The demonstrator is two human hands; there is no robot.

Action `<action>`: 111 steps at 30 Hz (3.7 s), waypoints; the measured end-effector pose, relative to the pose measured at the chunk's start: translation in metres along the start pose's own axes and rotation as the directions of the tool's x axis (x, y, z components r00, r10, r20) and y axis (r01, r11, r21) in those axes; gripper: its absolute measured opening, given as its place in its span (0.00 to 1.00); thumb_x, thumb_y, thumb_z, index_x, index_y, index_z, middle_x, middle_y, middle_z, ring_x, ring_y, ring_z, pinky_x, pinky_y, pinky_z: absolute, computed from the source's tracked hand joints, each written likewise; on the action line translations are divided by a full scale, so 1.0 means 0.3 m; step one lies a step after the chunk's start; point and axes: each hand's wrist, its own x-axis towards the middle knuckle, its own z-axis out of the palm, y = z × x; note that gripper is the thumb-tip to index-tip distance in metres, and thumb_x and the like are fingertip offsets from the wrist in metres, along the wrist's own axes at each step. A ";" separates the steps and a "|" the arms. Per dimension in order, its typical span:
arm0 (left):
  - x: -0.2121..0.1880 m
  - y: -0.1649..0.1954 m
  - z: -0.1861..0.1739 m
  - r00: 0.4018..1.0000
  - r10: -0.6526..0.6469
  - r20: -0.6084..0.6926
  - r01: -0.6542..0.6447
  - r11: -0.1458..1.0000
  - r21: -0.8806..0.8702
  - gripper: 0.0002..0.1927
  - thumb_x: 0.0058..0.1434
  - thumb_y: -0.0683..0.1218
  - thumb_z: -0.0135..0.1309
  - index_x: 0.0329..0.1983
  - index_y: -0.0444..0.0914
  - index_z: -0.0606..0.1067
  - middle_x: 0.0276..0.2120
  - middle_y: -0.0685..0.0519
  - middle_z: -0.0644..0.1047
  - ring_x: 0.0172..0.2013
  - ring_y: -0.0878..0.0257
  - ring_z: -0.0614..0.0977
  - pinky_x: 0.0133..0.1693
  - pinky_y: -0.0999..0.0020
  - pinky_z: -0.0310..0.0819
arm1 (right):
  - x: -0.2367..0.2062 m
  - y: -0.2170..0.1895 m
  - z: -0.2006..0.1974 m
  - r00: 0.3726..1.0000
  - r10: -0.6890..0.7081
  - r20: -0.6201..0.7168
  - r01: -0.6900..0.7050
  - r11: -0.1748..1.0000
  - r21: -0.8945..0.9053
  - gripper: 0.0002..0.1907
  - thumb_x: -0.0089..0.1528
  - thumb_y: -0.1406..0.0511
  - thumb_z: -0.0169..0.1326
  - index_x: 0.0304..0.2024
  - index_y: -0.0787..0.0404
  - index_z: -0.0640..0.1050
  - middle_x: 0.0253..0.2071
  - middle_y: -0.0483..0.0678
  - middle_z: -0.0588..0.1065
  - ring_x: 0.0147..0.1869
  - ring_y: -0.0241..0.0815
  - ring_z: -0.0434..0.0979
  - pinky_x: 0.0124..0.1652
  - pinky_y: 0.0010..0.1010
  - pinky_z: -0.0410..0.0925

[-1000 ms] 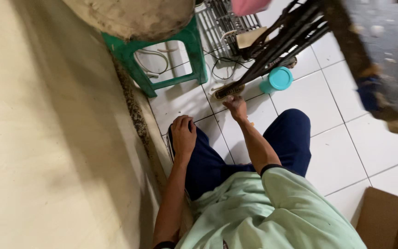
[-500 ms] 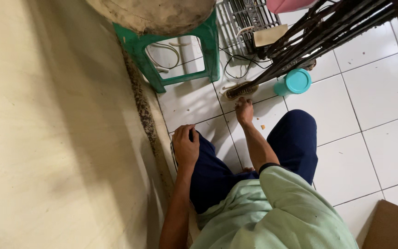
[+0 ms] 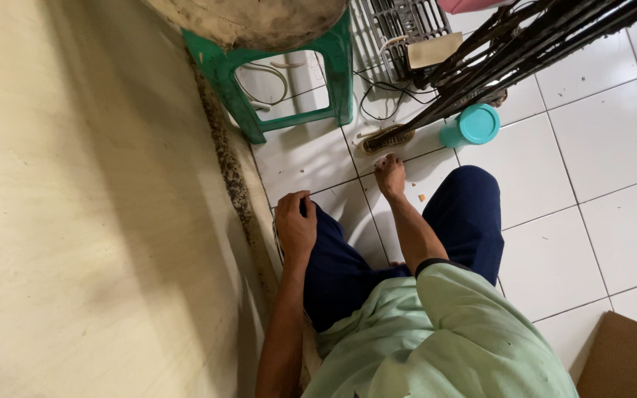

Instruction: The person sits on the tiled floor sorting and stacking cut leather pieces shaped like leaf or tree silhouettes, gathering them into a pile. They carry the stack to a treadle sewing machine, thread the machine, apply liquid from a bottle to the machine, and begin positioning a leather piece under the needle.

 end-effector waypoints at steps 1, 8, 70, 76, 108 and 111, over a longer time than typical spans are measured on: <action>0.008 0.015 -0.010 1.000 0.001 -0.004 -0.001 1.000 0.003 0.05 0.64 0.41 0.58 0.40 0.35 0.81 0.39 0.46 0.81 0.44 0.49 0.81 0.47 0.55 0.76 | -0.006 -0.007 -0.010 1.000 -0.020 -0.008 0.020 1.000 0.006 0.19 0.58 0.63 0.62 0.49 0.63 0.75 0.48 0.64 0.75 0.52 0.67 0.76 0.50 0.52 0.70; 0.083 0.177 -0.118 1.000 -0.009 -0.027 0.008 1.000 -0.007 0.05 0.64 0.42 0.58 0.41 0.36 0.80 0.40 0.46 0.81 0.44 0.50 0.81 0.47 0.55 0.77 | -0.056 -0.131 -0.131 0.989 -0.139 -0.042 0.141 0.989 0.047 0.24 0.58 0.63 0.62 0.52 0.70 0.73 0.50 0.65 0.74 0.55 0.67 0.73 0.54 0.50 0.68; 0.858 0.972 -0.993 0.325 -0.072 0.943 0.138 0.990 0.028 0.22 0.53 0.57 0.64 0.40 0.35 0.84 0.40 0.40 0.83 0.42 0.45 0.84 0.47 0.54 0.78 | 0.079 -1.464 -1.537 0.976 0.009 0.219 -0.107 0.892 0.440 0.26 0.65 0.59 0.59 0.63 0.62 0.71 0.53 0.56 0.78 0.54 0.46 0.82 0.50 0.34 0.76; 1.130 1.136 -0.903 0.580 0.038 0.814 0.132 0.981 -0.139 0.14 0.63 0.50 0.59 0.41 0.33 0.80 0.38 0.37 0.81 0.42 0.42 0.83 0.43 0.50 0.77 | 0.217 -1.514 -1.565 1.000 0.014 0.017 -0.018 0.959 0.282 0.30 0.64 0.59 0.62 0.64 0.61 0.70 0.62 0.59 0.73 0.65 0.56 0.73 0.58 0.44 0.70; 1.862 1.476 -0.510 0.781 0.514 0.355 -0.522 0.849 -0.080 0.27 0.64 0.46 0.57 0.62 0.30 0.67 0.67 0.36 0.64 0.67 0.38 0.65 0.66 0.48 0.60 | 0.381 -1.345 -1.367 0.925 -0.302 -0.229 0.230 0.928 -0.295 0.26 0.67 0.56 0.53 0.67 0.52 0.72 0.74 0.60 0.61 0.77 0.69 0.57 0.70 0.64 0.51; 1.919 1.494 -0.450 0.745 0.468 0.474 -0.541 0.840 0.021 0.34 0.69 0.56 0.52 0.69 0.29 0.63 0.70 0.35 0.60 0.69 0.36 0.60 0.66 0.43 0.55 | 0.380 -1.332 -1.354 0.924 -0.292 -0.246 0.227 0.939 -0.259 0.25 0.66 0.56 0.53 0.66 0.51 0.72 0.73 0.59 0.62 0.76 0.68 0.58 0.69 0.64 0.52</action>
